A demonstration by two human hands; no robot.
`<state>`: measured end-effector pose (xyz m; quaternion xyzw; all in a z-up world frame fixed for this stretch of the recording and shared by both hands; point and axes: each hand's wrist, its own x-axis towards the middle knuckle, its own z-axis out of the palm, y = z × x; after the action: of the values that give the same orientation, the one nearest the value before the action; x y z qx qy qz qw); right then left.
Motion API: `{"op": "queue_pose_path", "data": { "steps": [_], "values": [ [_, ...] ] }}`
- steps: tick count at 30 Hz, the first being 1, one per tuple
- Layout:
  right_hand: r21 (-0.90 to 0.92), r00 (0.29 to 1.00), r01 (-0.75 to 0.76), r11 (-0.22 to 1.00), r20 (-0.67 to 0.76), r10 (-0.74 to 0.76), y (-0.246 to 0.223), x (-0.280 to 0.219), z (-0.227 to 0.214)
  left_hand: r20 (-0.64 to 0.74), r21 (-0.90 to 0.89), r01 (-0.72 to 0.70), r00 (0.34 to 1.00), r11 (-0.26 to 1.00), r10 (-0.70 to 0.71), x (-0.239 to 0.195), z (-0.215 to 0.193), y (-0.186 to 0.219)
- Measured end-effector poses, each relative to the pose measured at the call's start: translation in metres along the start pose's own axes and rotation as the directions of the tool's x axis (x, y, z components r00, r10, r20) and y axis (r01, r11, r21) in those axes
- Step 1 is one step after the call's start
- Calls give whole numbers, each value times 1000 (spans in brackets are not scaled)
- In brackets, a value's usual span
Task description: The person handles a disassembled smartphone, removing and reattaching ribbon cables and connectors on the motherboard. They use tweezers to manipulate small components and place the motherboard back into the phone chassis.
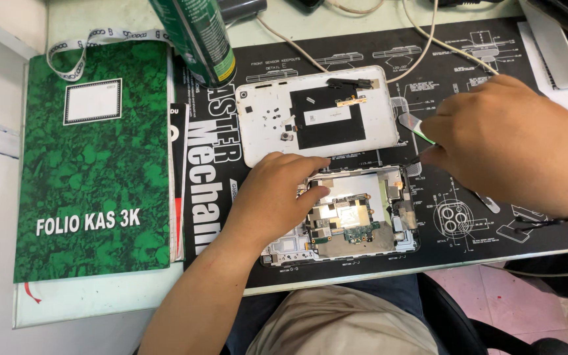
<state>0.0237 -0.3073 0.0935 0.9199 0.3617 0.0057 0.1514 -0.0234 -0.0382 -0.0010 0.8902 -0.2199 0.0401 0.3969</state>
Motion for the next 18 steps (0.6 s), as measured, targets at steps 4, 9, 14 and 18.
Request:
{"op": "queue_pose_path", "data": {
  "steps": [4,9,14,18],
  "values": [
    [49,999,-46,998,-5,46,3,-2,5,30,3,37,999,999,-37,-1,2,-2],
    [-128,932,-202,971,281,231,2,1,4,36,17,40,999,999,-41,0,2,-1],
    [96,999,-41,995,32,38,-2,-1,-1,49,18,67,997,998,-67,1,1,1],
    [-61,866,-337,940,372,334,-3,1,0,54,9,84,995,996,-84,1,0,2]
  ]
}}
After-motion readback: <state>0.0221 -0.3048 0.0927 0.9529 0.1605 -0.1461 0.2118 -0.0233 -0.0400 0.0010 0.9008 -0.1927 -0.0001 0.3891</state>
